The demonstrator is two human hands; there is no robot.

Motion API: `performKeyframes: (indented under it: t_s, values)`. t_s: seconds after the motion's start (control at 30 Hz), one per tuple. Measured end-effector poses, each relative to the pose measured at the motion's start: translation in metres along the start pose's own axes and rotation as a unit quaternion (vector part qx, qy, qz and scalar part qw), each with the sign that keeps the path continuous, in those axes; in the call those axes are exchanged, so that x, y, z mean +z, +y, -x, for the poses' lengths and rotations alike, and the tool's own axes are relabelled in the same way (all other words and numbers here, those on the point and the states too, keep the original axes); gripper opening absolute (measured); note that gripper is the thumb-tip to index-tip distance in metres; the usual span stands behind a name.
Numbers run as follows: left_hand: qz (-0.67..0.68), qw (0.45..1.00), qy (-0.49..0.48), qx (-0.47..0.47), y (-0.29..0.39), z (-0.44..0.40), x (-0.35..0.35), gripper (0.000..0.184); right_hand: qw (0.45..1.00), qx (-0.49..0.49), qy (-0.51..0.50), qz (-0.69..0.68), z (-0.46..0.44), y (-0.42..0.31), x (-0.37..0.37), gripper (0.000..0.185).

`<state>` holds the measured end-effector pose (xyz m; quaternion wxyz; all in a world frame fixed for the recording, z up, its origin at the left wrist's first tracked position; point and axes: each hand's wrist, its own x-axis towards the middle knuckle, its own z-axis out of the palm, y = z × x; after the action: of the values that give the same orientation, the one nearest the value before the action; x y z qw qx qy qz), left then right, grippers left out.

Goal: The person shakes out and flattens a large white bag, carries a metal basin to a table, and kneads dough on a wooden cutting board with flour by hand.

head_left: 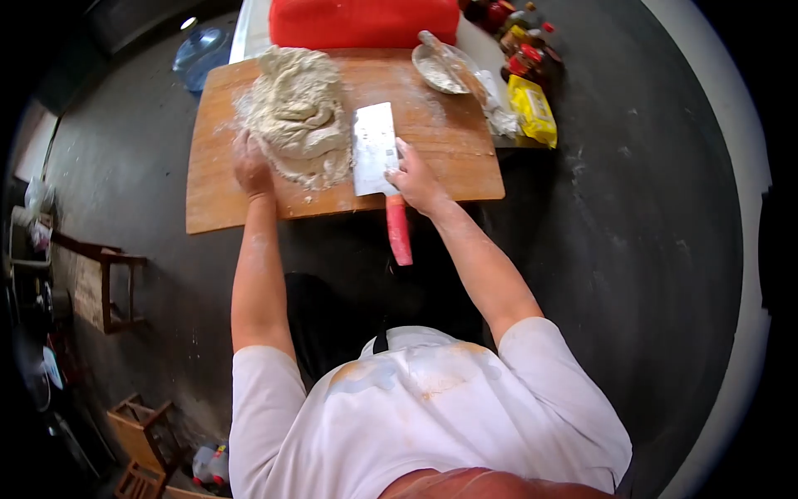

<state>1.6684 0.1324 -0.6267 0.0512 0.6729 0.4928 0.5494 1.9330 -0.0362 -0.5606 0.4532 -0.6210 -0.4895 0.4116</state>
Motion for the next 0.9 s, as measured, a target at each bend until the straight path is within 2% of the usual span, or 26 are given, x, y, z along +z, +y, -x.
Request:
performKeyframes:
  t_s: [0.03,0.07,0.13,0.17,0.27,0.3,0.4,0.57,0.67,0.8,0.83,0.87,0.9]
  values:
    - [0.000,1.000,0.003,-0.022,0.003,-0.001,0.000,0.032,0.996,0.007,-0.011,-0.085,0.007,-0.004,-0.009,0.060]
    - [0.009,1.000,0.003,-0.021,0.008,0.000,0.001,0.032,0.993,-0.011,0.021,-0.119,0.020,-0.011,-0.025,0.061]
    - [0.043,0.995,0.001,-0.088,0.025,-0.005,-0.006,0.029,0.984,0.021,0.105,-0.139,0.051,-0.004,-0.061,0.058]
    - [0.053,0.994,-0.012,-0.094,0.022,-0.005,-0.005,0.035,0.982,0.020,0.149,-0.115,0.065,0.004,-0.077,0.058]
    - [0.061,0.994,-0.009,-0.093,0.020,-0.005,-0.004,0.035,0.962,0.026,0.254,-0.094,0.099,0.030,-0.113,0.058]
    - [0.062,0.994,-0.012,-0.093,0.019,-0.004,-0.005,0.035,0.958,0.064,0.266,-0.082,0.107,0.030,-0.121,0.059]
    - [0.060,0.994,-0.006,-0.093,0.021,-0.004,-0.004,0.035,0.944,0.077,0.301,-0.111,0.113,0.034,-0.128,0.059]
    - [0.053,0.995,-0.008,-0.082,0.021,-0.004,-0.008,0.034,0.947,0.096,0.295,-0.081,0.097,0.038,-0.130,0.061]
    - [0.040,0.996,-0.009,-0.079,0.022,-0.004,-0.008,0.034,0.959,0.105,0.259,-0.058,0.082,0.042,-0.133,0.061]
    - [0.056,0.994,-0.018,-0.090,0.018,-0.005,-0.007,0.034,0.984,0.030,0.145,-0.103,0.049,0.021,-0.102,0.058]
    - [0.033,0.998,-0.017,-0.058,0.007,-0.003,-0.002,0.034,0.994,0.002,0.103,-0.046,0.035,0.023,-0.090,0.058]
    - [0.011,0.999,-0.018,-0.025,-0.001,0.000,0.002,0.033,0.995,-0.007,0.104,-0.010,0.027,0.016,-0.069,0.058]
    - [0.012,0.999,-0.020,-0.024,-0.006,0.004,0.004,0.033,0.997,-0.019,0.077,-0.014,0.015,0.023,-0.051,0.057]
